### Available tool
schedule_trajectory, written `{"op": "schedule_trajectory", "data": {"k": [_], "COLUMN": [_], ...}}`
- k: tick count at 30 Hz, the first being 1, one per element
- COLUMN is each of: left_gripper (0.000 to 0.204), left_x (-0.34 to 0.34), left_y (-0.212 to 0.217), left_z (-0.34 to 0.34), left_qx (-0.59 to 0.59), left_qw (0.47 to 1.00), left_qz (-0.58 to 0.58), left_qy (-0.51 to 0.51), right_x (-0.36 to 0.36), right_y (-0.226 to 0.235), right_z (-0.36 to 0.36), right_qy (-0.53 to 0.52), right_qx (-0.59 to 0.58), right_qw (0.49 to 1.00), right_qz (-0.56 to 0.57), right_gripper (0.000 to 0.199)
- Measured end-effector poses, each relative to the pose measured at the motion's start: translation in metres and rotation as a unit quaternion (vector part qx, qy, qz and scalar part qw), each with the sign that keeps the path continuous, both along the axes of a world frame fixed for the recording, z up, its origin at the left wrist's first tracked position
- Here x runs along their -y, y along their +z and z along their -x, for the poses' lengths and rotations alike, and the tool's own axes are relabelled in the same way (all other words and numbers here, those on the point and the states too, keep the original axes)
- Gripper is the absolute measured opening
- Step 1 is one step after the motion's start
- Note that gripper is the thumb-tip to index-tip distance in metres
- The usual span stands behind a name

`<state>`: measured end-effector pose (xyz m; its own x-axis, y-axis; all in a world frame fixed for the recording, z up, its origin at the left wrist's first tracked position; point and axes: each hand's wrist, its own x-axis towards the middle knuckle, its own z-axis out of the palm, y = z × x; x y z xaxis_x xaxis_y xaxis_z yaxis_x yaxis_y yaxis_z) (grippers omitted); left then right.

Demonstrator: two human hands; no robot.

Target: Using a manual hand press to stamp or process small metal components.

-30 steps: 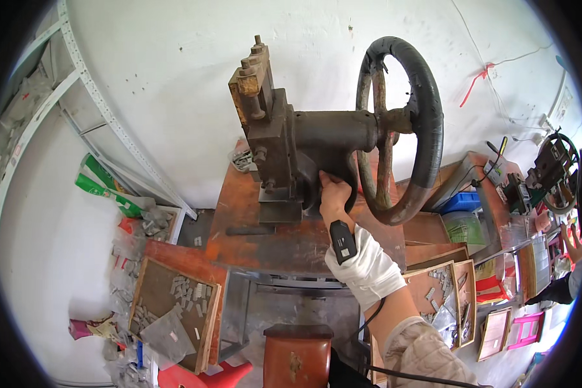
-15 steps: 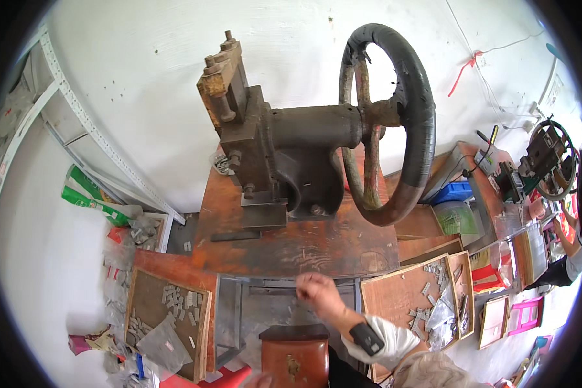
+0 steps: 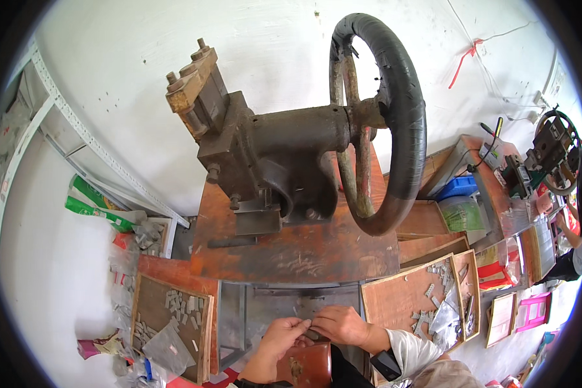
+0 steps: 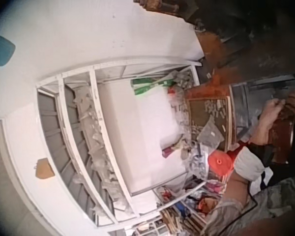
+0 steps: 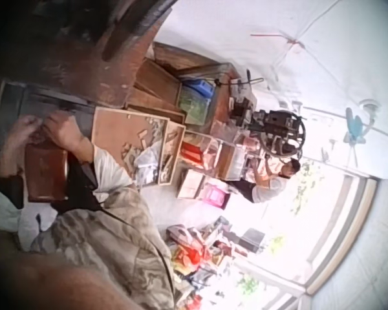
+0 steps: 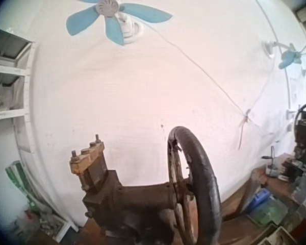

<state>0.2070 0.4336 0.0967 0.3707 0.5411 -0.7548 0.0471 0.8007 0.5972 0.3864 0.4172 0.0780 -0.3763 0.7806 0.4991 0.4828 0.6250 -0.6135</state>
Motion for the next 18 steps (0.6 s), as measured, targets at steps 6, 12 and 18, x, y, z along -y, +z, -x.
{"op": "schedule_trajectory", "data": {"k": [6,12,18], "left_gripper": [0.018,0.019,0.017], "left_x": [-0.006,-0.030,-0.067], "left_y": [-0.010,-0.006,-0.012], "left_z": [-0.013,-0.037,-0.060], "left_qx": [-0.031,-0.063,-0.044], "left_qw": [0.997,0.978,0.984], "left_qz": [-0.028,-0.062,-0.127], "left_qy": [-0.069,-0.191,0.115], "right_x": [0.002,0.000,0.007], "right_y": [-0.007,-0.011,-0.019], "right_z": [-0.016,-0.040,-0.071], "right_qy": [-0.017,-0.016,-0.141], "right_qx": [-0.008,-0.030,-0.169], "right_qw": [1.000,0.998,0.938], "right_qz": [0.005,0.059,0.268], "right_gripper": [0.014,0.013,0.009]}}
